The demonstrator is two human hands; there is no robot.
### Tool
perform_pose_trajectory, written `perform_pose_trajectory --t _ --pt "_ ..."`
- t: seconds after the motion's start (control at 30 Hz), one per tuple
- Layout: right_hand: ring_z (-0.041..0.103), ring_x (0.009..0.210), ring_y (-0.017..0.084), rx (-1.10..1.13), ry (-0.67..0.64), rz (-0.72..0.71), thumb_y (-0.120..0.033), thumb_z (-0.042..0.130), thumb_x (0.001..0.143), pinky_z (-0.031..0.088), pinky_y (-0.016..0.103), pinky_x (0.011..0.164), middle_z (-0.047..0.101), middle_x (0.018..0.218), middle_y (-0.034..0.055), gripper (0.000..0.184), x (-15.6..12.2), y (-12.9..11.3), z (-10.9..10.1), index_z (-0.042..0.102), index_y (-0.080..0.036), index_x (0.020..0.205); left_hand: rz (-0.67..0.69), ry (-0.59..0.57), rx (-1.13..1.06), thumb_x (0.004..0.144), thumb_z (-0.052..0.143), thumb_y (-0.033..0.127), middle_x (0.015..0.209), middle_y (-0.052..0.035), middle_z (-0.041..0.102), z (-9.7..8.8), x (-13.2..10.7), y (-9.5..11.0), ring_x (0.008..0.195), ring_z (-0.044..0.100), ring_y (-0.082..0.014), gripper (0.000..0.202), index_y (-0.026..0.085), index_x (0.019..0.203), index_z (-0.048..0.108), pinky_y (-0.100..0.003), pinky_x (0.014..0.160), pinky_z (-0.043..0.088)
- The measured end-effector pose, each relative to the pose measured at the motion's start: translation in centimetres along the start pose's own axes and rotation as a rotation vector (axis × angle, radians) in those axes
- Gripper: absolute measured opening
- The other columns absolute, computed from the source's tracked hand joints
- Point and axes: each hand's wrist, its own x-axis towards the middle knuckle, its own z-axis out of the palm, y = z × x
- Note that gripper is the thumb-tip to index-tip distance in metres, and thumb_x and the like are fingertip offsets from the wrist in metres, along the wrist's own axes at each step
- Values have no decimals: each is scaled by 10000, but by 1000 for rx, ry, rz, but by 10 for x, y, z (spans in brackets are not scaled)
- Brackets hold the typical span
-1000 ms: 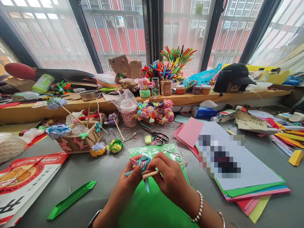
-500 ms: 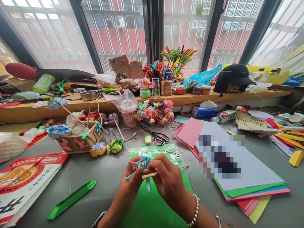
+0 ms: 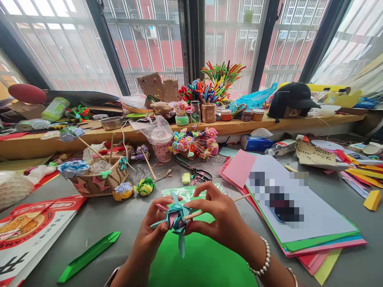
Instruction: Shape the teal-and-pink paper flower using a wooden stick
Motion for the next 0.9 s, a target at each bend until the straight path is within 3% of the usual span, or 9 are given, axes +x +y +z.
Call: perform_pose_trajectory --t 0.13,0.23,0.33,0.53,0.77,0.9 --pt "607 717 165 44 12 -29 -415 582 794 495 267 615 637 805 58 287 0 1 4 633 -170 934 42 107 62 644 689 446 963 -29 625 -1 0 -1 793 635 -180 511 289 1093 500 -256 672 498" --pt "611 693 167 -30 93 -25 -417 563 808 492 268 601 651 774 62 287 -1 3 10 621 -157 916 130 147 117 620 715 425 1014 -22 606 1 0 -3 778 636 -161 530 293 1092 513 -269 720 503" --pt "613 677 167 -70 122 -17 -441 524 826 493 267 592 651 760 65 311 -2 4 13 621 -157 909 125 166 147 599 756 326 1021 12 594 5 -1 -2 776 634 -138 547 333 1102 540 -255 744 503" --pt "619 696 162 35 -23 5 -495 510 810 497 251 601 658 787 67 388 1 5 4 629 -151 945 -34 54 -7 641 737 240 747 30 675 4 2 3 696 634 -111 371 283 993 629 -183 669 492" --pt "567 599 129 81 -98 48 -469 484 839 436 218 526 616 672 28 344 2 7 0 637 -164 796 -88 -66 -21 652 725 230 860 -26 701 -2 4 5 775 643 -158 375 243 1019 646 -226 719 501" --pt "535 565 129 45 -52 7 -459 467 854 402 226 500 589 641 28 352 0 7 6 628 -155 779 -83 -35 21 602 760 221 883 -28 699 -3 1 6 766 637 -159 381 247 972 673 -233 708 513"
